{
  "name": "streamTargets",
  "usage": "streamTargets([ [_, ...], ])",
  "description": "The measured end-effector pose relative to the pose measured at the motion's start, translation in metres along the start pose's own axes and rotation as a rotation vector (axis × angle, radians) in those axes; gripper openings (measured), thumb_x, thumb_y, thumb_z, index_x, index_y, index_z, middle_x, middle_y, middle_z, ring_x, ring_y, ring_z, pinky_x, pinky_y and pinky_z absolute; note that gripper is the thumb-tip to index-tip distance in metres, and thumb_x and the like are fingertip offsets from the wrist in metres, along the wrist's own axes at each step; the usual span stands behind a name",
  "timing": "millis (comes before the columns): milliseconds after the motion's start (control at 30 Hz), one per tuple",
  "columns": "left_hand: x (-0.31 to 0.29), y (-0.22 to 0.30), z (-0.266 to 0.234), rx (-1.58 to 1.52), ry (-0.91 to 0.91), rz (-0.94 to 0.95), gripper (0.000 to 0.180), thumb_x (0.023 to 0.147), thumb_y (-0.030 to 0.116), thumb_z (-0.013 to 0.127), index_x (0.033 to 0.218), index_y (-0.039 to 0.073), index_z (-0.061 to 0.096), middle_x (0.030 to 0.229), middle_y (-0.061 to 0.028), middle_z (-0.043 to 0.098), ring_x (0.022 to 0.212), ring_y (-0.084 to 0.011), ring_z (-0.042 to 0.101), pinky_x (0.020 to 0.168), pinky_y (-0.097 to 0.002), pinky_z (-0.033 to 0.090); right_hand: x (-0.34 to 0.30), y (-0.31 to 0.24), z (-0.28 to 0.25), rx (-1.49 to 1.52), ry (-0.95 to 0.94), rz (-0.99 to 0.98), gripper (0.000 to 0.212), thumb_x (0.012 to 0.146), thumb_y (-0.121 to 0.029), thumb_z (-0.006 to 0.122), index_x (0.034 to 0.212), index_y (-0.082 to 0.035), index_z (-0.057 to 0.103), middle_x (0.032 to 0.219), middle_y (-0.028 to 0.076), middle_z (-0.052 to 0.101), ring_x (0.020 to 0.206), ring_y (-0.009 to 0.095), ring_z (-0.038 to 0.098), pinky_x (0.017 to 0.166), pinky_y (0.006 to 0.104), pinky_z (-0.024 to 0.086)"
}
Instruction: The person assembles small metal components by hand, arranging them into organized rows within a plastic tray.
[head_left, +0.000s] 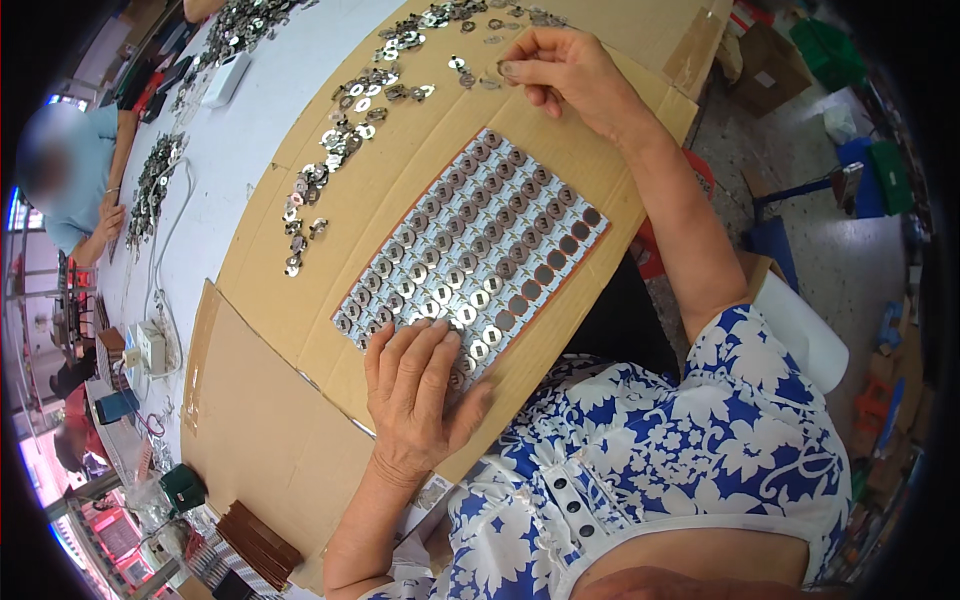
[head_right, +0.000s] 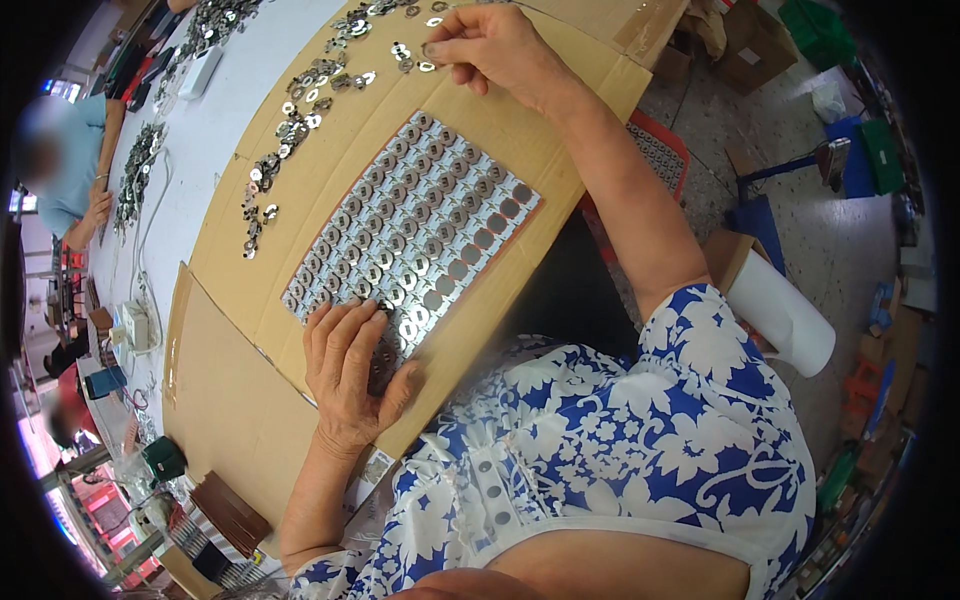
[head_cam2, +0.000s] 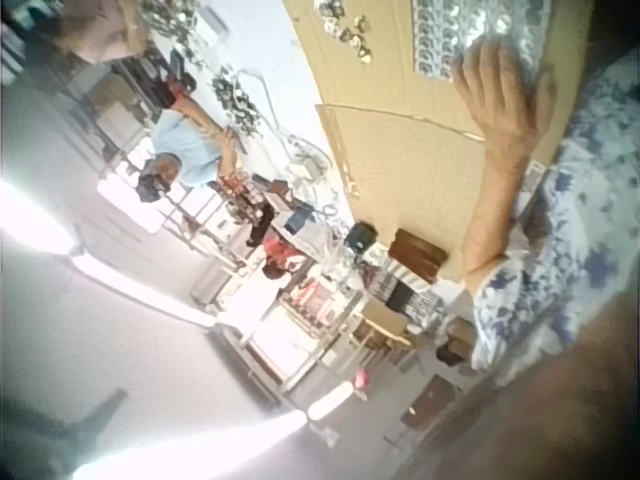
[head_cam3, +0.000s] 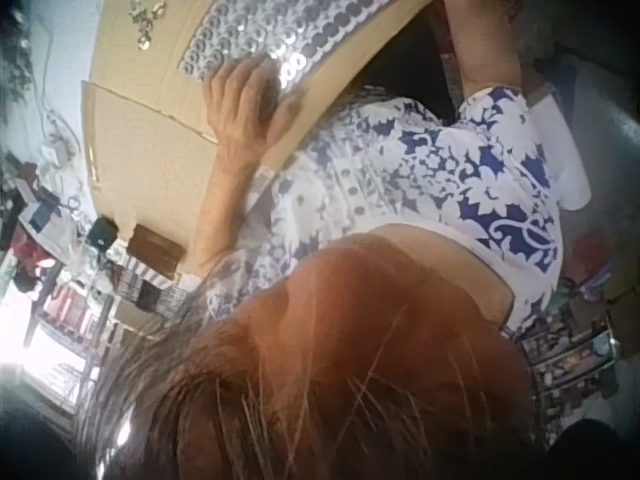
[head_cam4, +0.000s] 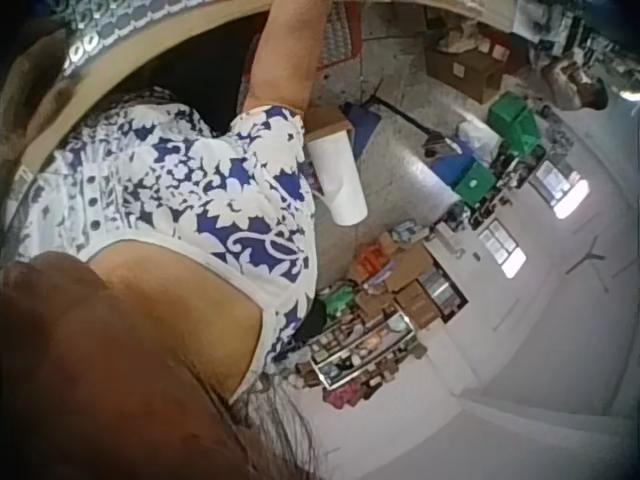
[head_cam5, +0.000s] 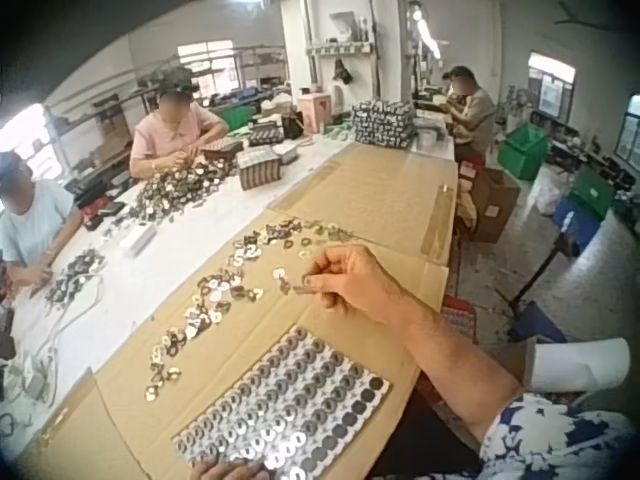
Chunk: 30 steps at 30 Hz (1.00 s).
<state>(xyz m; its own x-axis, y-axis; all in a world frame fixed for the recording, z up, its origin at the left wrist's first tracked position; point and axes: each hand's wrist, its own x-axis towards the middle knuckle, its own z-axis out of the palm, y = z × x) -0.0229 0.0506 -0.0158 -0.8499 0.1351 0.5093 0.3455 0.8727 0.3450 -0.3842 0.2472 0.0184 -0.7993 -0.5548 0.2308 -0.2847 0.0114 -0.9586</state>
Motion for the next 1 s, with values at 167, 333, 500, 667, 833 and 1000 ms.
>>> streamTargets([
  [167,0.003,-0.004,0.000,-0.001,-0.046,-0.002,0.065,0.086,0.034,0.091,0.135,-0.003,0.072,0.135,-0.0208,0.074,0.126,-0.0420,0.069,0.118,-0.0639,0.046,-0.046,0.028,-0.015,-0.119,0.173,-0.061,0.021,0.100,-0.004,0.073,0.119,0.000,0.080,0.090,0.004,0.079,0.076,0.007,0.074,0.065,0.0230,0.058],
  [333,0.015,-0.002,-0.005,-0.003,-0.113,-0.071,0.067,0.084,0.043,0.093,0.129,-0.003,0.074,0.129,-0.0210,0.072,0.123,-0.0450,0.065,0.114,-0.0628,0.048,-0.061,0.039,-0.024,-0.036,0.320,-0.117,0.021,0.102,-0.003,0.073,0.121,0.000,0.080,0.091,0.004,0.080,0.076,0.008,0.074,0.064,0.0233,0.058],
  [500,0.025,-0.004,-0.007,0.026,-0.125,-0.053,0.066,0.084,0.041,0.093,0.131,-0.001,0.073,0.131,-0.0186,0.071,0.125,-0.0421,0.065,0.119,-0.0643,0.042,-0.055,0.040,-0.014,-0.105,0.330,-0.009,0.016,0.105,-0.005,0.077,0.119,0.001,0.080,0.096,0.004,0.081,0.081,0.008,0.075,0.066,0.0259,0.060],
  [667,0.020,-0.006,0.004,-0.019,-0.075,0.024,0.059,0.087,0.034,0.090,0.136,0.003,0.075,0.134,-0.0158,0.073,0.127,-0.0382,0.067,0.123,-0.0656,0.039,-0.053,0.039,-0.004,-0.397,0.360,-0.058,0.015,0.103,-0.007,0.079,0.115,0.001,0.080,0.100,0.007,0.082,0.083,0.012,0.078,0.071,0.0304,0.062],
  [833,0.017,-0.009,0.009,-0.111,-0.031,-0.028,0.051,0.085,0.021,0.091,0.131,0.004,0.077,0.126,-0.0136,0.076,0.119,-0.0361,0.071,0.121,-0.0631,0.043,-0.060,0.033,0.004,-0.726,0.171,-0.206,0.017,0.102,-0.008,0.080,0.116,0.001,0.082,0.098,0.011,0.084,0.081,0.016,0.078,0.077,0.0353,0.063],
  [1000,0.022,-0.012,0.002,-0.129,-0.013,-0.006,0.042,0.082,0.010,0.089,0.122,0.002,0.078,0.121,-0.0135,0.076,0.114,-0.0363,0.072,0.115,-0.0592,0.047,-0.049,0.051,-0.012,-0.897,0.129,-0.480,0.021,0.102,-0.007,0.079,0.123,-0.005,0.082,0.106,0.009,0.078,0.089,0.020,0.077,0.082,0.0350,0.059],
])
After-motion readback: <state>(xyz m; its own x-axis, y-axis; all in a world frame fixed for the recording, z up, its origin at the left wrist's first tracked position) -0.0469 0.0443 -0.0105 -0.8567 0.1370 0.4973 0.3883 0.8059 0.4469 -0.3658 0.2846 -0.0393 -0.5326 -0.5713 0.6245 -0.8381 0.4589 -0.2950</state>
